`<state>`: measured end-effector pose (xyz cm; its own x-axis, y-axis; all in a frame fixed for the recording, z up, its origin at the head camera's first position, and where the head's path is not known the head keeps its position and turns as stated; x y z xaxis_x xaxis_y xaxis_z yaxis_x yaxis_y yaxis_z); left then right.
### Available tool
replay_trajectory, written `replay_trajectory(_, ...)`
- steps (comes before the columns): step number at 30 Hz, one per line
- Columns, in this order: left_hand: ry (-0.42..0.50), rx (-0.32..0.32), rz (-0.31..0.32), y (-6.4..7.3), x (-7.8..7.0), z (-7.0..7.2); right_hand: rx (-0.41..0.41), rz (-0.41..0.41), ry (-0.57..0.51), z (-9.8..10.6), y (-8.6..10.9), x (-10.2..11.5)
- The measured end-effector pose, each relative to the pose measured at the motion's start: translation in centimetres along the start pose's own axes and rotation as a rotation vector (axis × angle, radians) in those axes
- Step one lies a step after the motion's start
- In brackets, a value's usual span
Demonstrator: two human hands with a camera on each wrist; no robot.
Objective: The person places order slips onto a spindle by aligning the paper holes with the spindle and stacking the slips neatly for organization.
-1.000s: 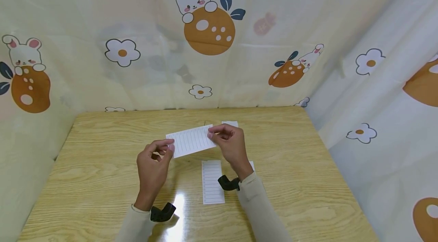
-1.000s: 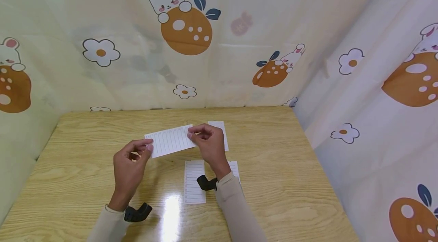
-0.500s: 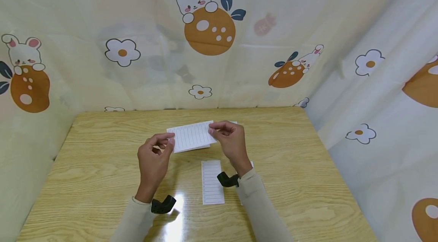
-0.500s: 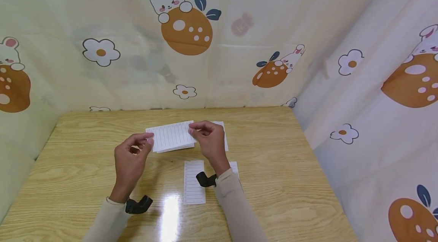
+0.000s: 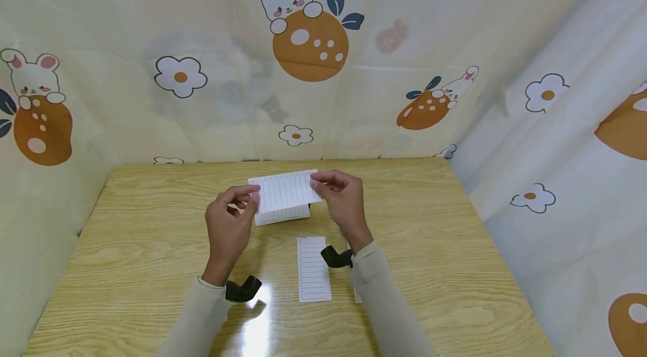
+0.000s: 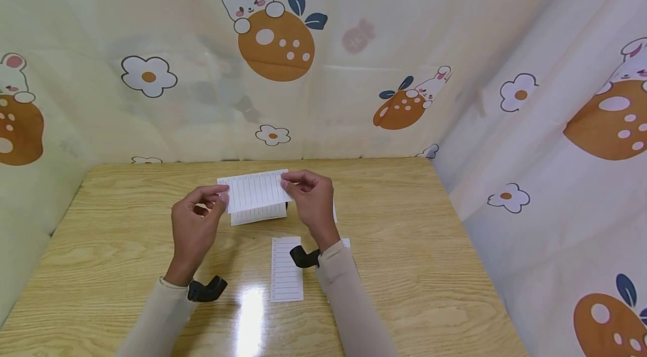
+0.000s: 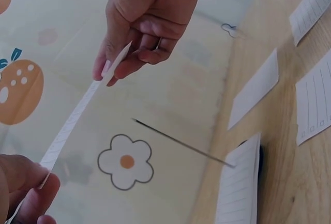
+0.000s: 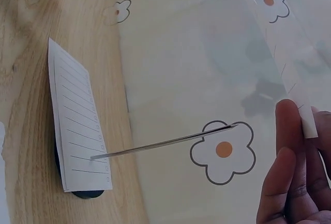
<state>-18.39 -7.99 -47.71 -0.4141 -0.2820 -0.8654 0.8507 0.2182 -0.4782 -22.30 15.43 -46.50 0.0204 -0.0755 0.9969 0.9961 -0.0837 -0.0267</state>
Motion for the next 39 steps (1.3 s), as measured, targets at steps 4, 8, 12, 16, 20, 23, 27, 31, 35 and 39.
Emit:
replay_trajectory(4, 0.001, -0.001, -0.005, -0.5, 0.0, -0.1, -0.007, 0.004, 0.008, 0.0, -0.3, 0.3)
replay_trajectory(8, -0.010, 0.002, -0.010, -0.9, -0.1, -0.3, -0.018, 0.007, 0.017, -0.1, -0.7, 0.6)
replay_trajectory(12, -0.025, 0.007, -0.010, -1.3, -0.2, -0.4, -0.035, -0.005, 0.028, -0.1, -1.1, 0.8)
replay_trajectory(16, -0.041, 0.008, -0.005, -1.8, -0.1, -0.6, -0.050, -0.018, 0.041, -0.2, -1.5, 0.9)
replay_trajectory(20, -0.053, 0.011, 0.002, -2.2, 0.1, -0.8, -0.055, -0.022, 0.056, -0.3, -2.0, 0.9)
replay_trajectory(23, -0.063, 0.014, 0.005, -2.4, 0.4, -1.0, -0.058, -0.023, 0.060, -0.4, -2.3, 0.6)
replay_trajectory(27, -0.077, 0.013, 0.009, -2.5, 0.8, -1.1, -0.062, -0.026, 0.063, -0.5, -2.6, 0.1)
replay_trajectory(31, -0.082, 0.011, 0.014, -2.6, 1.2, -1.3, -0.069, -0.040, 0.063, -0.6, -2.9, -0.2)
replay_trajectory(35, -0.085, 0.013, 0.017, -2.6, 1.7, -1.4, -0.070, -0.059, 0.069, -0.7, -3.0, -0.5)
replay_trajectory(39, -0.099, 0.016, 0.018, -2.6, 2.1, -1.5, -0.073, -0.087, 0.088, -0.8, -3.1, -0.8)
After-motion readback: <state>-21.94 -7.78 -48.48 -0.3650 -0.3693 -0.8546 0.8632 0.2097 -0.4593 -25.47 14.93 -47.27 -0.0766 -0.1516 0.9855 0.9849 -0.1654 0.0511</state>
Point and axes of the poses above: each hand's wrist, its own y-axis away from the middle knuckle, its own z-axis out of the back of the hand, x = y × z, the point moved 1 cm from there along -y, towards the middle knuckle, and after that the axes turned 9 degrees about -z, right-handed, at the moved point
